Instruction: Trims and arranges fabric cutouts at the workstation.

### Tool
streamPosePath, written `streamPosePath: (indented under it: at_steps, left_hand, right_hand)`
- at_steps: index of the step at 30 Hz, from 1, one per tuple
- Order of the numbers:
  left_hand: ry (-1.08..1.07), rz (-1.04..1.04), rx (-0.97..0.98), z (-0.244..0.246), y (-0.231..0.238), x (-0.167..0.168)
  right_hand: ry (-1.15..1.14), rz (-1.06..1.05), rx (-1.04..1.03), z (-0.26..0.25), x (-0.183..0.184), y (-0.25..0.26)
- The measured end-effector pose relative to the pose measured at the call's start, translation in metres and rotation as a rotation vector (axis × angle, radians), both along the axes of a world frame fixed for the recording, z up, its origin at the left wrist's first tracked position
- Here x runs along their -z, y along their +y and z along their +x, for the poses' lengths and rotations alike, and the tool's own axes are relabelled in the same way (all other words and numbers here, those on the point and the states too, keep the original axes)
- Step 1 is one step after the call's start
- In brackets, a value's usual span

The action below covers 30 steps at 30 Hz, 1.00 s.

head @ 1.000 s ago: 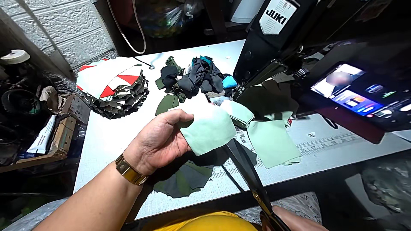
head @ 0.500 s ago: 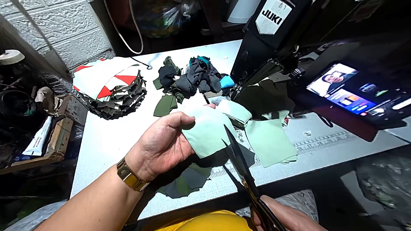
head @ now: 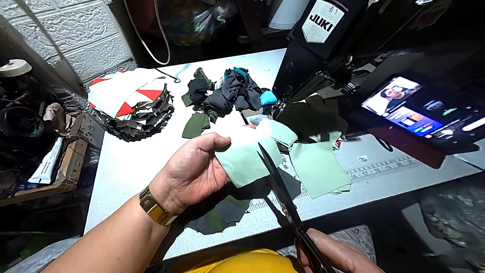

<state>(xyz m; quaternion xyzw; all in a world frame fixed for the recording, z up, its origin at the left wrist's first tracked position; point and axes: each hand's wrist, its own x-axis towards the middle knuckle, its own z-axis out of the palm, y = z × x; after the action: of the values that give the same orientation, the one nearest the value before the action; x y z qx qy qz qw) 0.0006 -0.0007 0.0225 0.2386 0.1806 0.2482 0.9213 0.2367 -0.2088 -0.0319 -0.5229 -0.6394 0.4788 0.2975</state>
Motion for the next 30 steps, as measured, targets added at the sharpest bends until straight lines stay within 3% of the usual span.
streamPosePath:
  at_steps: [8, 14, 19, 30]
  left_hand:
    - [-0.010, -0.007, -0.018, 0.001, 0.002, -0.001]
    - [0.019, 0.030, -0.031, 0.002, -0.002, 0.000]
    - [0.031, 0.030, -0.009, 0.002, -0.003, 0.001]
    - [0.139, 0.035, -0.010, 0.002, -0.008, 0.002]
  right_hand:
    - [0.021, 0.057, 0.096, -0.007, 0.005, -0.004]
    - [-0.032, -0.078, -0.002, 0.000, -0.001, -0.001]
    - [0.054, -0.091, -0.020, -0.004, -0.002, 0.002]
    - [0.124, 0.003, 0.036, -0.012, 0.000, 0.008]
